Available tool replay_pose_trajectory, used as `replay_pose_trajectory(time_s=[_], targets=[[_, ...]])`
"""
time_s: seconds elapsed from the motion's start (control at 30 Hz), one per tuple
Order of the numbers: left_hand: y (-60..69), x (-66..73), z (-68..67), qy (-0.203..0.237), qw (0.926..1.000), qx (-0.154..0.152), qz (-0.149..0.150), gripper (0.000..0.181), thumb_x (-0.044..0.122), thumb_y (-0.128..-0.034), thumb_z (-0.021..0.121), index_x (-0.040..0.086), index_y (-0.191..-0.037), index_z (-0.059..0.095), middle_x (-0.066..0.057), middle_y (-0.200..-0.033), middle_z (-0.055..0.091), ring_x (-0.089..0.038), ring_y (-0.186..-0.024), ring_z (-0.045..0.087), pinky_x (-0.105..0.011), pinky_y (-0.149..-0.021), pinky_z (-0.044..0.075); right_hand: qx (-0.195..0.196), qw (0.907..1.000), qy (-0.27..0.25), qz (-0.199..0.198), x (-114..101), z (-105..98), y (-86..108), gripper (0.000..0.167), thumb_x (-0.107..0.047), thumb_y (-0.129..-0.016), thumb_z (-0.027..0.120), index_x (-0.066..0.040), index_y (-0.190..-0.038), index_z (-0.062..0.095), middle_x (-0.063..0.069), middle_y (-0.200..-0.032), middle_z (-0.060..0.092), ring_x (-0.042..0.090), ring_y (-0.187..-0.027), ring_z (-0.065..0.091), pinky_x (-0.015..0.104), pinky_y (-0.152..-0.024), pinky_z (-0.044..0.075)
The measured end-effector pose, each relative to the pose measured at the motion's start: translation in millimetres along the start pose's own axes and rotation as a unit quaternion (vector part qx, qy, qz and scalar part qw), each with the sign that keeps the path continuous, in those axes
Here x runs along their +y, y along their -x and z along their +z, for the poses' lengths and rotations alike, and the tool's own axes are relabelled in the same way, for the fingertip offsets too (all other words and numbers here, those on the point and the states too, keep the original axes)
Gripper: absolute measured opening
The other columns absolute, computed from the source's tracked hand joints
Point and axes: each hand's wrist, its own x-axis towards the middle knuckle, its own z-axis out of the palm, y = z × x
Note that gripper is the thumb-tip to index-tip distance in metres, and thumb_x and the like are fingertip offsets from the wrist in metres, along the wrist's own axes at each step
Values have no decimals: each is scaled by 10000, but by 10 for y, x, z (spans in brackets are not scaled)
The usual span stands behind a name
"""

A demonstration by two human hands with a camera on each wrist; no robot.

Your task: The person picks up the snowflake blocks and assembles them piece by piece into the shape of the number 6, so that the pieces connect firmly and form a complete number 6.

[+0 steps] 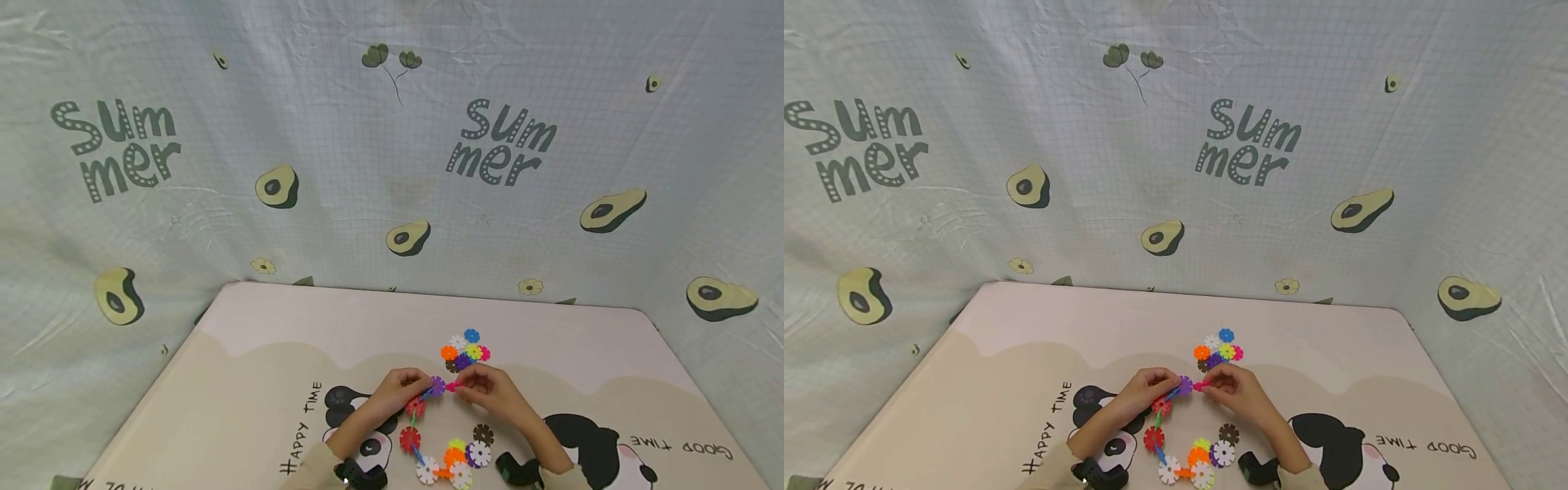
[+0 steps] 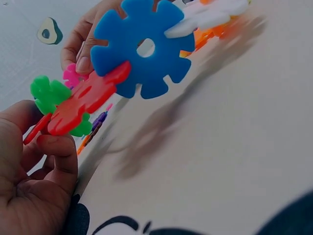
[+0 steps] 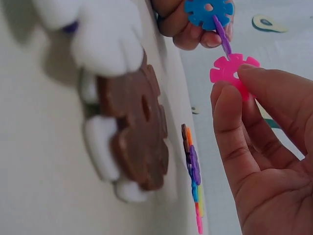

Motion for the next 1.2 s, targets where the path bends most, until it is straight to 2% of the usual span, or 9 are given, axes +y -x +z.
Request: replay_pose_trajectory(time_s=[0.13,0.33,0.57,0.7,0.83,0.9,1.0,1.07,1.2], targets=[[14,17,5,18,10000,-25,-9,248,212,-961,618,-17,-996,707,-35,-897,676,-91,-763,519,-206,-731,464,17,10000,34,-45,-8,17,3,121,-12,-885,682,43,-980,630,184,-893,648,73,-741,602,211,-666,538],[-3,14,22,-17,9999,-96,-68,243,204,-955,628,-30,-952,692,45,-715,560,-89,-654,469,-177,-627,411,216,9996,154,-93,-23,49,10,100,4,-861,705,23,-936,642,173,-875,653,68,-728,614,213,-655,542],[-4,1,25,-84,9998,-155,-81,228,162,-965,605,-50,-943,686,47,-671,515,-83,-618,438,-160,-581,370,387,9978,501,-209,-49,80,11,87,34,-838,714,-9,-896,665,143,-849,657,76,-718,609,211,-647,538],[68,119,28,-95,9998,-156,-18,223,131,-963,599,-77,-934,673,58,-664,500,-67,-607,421,-153,-576,350,441,9945,923,-238,-59,104,5,103,60,-814,726,-17,-859,674,113,-822,655,63,-718,597,204,-657,536],[144,264,23,2,9997,-190,163,214,95,-954,604,-111,-922,653,68,-654,487,-63,-594,409,-155,-562,336,536,9909,1140,-466,-51,119,-1,128,119,-788,720,6,-828,675,128,-788,644,104,-702,601,213,-653,538],[132,244,23,35,9996,-226,152,215,94,-956,604,-113,-924,653,69,-652,489,-59,-590,406,-154,-555,336,600,9895,1167,-597,-43,129,0,139,117,-779,729,-6,-822,683,120,-781,647,122,-697,607,222,-648,541],[74,139,24,-2,9997,-232,109,215,104,-960,601,-101,-934,661,69,-665,499,-60,-602,411,-160,-559,344,628,9890,1134,-714,-45,135,2,125,69,-792,743,-38,-833,694,90,-791,657,112,-706,611,222,-653,542],[35,66,25,-58,9998,-210,19,226,129,-965,598,-84,-939,668,63,-675,509,-62,-619,423,-166,-575,363,644,9900,1027,-723,-47,138,0,103,19,-804,753,-57,-851,701,63,-805,667,96,-709,612,222,-654,544],[11,29,14,-14,9998,-163,-121,250,190,-959,615,-50,-935,681,57,-695,528,-76,-652,452,-179,-606,390,692,9921,714,-768,-30,133,-2,85,-30,-819,757,-64,-874,701,34,-820,672,73,-700,612,216,-637,541]])
